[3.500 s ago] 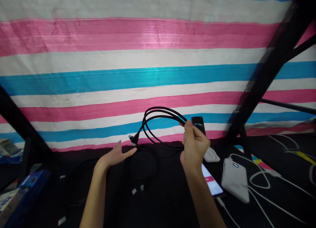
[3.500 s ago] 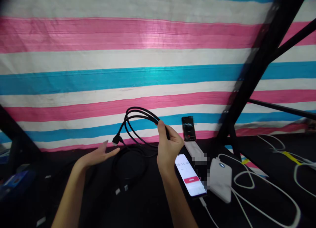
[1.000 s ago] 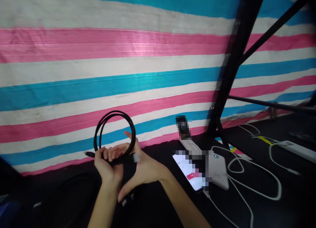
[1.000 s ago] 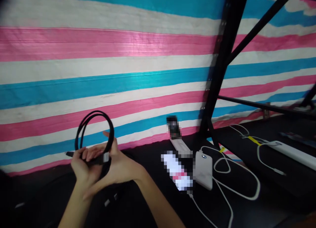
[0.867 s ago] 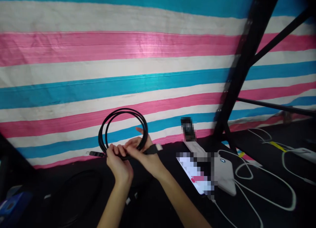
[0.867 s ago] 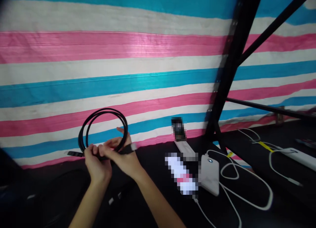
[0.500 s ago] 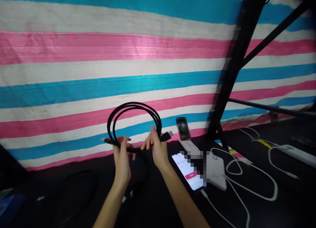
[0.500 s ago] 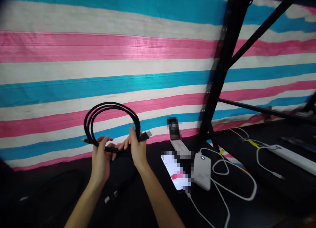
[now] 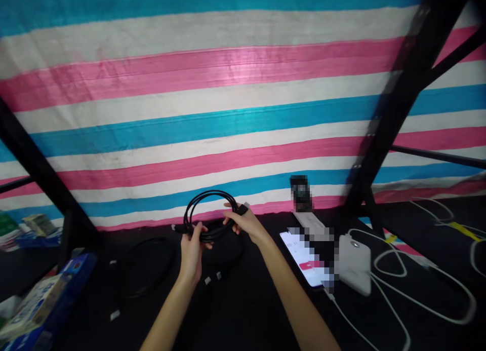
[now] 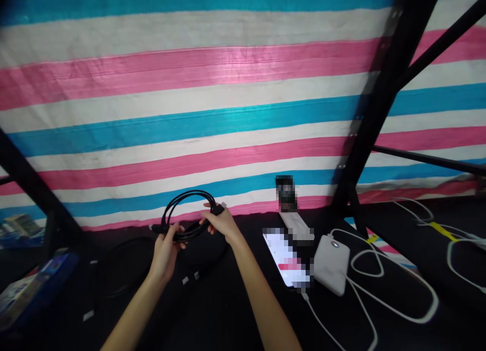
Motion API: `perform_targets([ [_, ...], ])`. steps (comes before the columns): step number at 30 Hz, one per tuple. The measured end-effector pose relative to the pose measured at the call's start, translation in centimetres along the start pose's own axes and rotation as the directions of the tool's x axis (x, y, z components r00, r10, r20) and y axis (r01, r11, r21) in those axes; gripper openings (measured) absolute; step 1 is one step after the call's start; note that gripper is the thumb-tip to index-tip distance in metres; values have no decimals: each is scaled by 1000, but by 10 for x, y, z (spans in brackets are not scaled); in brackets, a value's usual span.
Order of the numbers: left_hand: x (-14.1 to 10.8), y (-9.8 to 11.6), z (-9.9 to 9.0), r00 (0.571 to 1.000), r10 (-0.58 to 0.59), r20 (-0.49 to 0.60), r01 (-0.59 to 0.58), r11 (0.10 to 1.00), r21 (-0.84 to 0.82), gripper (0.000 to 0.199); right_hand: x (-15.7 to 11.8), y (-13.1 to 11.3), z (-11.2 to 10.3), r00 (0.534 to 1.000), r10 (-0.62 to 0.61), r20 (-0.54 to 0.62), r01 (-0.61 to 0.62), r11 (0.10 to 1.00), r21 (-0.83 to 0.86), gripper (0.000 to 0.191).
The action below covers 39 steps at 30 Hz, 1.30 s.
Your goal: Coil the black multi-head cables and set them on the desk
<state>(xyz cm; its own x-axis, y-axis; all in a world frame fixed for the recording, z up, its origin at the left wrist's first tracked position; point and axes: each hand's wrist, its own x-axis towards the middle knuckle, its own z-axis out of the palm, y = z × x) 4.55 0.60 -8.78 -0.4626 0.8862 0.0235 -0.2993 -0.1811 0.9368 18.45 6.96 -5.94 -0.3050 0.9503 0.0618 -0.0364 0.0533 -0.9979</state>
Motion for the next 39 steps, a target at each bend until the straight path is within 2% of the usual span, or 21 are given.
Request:
perform_targets([
  [2, -2, -12, -11, 992, -108, 58, 103, 992, 78, 41, 2, 5, -6, 998, 53, 34, -51, 996, -67, 37],
  [4, -3, -23, -19, 975, -200, 98, 183, 970, 160, 44, 5, 10, -12, 993, 108, 42, -102, 985, -142, 28],
  [7, -3, -36, -29, 945, -296, 138, 252, 930, 269, 48, 11, 21, -19, 979, 204, 28, -190, 946, -263, 15],
  [9, -1, -43, -35, 918, -355, 177, 281, 897, 340, 50, 14, 29, -21, 962, 274, 14, -254, 906, -338, 15],
  [13, 6, -53, -48, 853, -455, 255, 292, 822, 488, 58, 19, 46, -23, 918, 396, -31, -363, 806, -468, 23],
  [17, 8, -58, -57, 775, -548, 315, 257, 728, 635, 70, 23, 57, -30, 883, 459, -97, -428, 704, -567, 40],
  [19, 7, -58, -59, 756, -572, 319, 229, 687, 689, 75, 24, 59, -34, 870, 482, -103, -441, 669, -598, 51],
  [20, 7, -57, -59, 761, -568, 313, 210, 672, 710, 77, 24, 59, -35, 862, 498, -97, -447, 654, -610, 57],
  [21, 8, -55, -60, 780, -550, 299, 188, 661, 726, 78, 24, 59, -35, 852, 516, -89, -453, 641, -620, 65],
  [23, 13, -45, -67, 851, -465, 244, 133, 641, 756, 79, 23, 56, -37, 832, 550, -72, -464, 617, -636, 79],
  [25, 25, -29, -83, 938, -314, 147, 74, 595, 800, 74, 21, 50, -40, 821, 566, -71, -468, 597, -651, 86],
  [27, 39, -10, -106, 990, -135, 24, 47, 494, 868, 63, 16, 40, -48, 824, 559, -91, -468, 581, -665, 87],
  [29, 51, 7, -133, 995, 31, -96, 80, 336, 938, 54, 9, 26, -60, 832, 543, -112, -466, 575, -673, 80],
  [32, 57, 15, -169, 951, 221, -215, 200, 88, 976, 55, -4, 6, -78, 840, 533, -102, -456, 590, -666, 66],
  [35, 50, 8, -192, 941, 276, -195, 229, -94, 969, 53, -18, -9, -89, 845, 528, -89, -457, 625, -633, 61],
  [39, 36, 3, -207, 959, 261, -112, 185, -272, 944, 49, -29, -18, -89, 846, 529, -67, -445, 631, -635, 60],
])
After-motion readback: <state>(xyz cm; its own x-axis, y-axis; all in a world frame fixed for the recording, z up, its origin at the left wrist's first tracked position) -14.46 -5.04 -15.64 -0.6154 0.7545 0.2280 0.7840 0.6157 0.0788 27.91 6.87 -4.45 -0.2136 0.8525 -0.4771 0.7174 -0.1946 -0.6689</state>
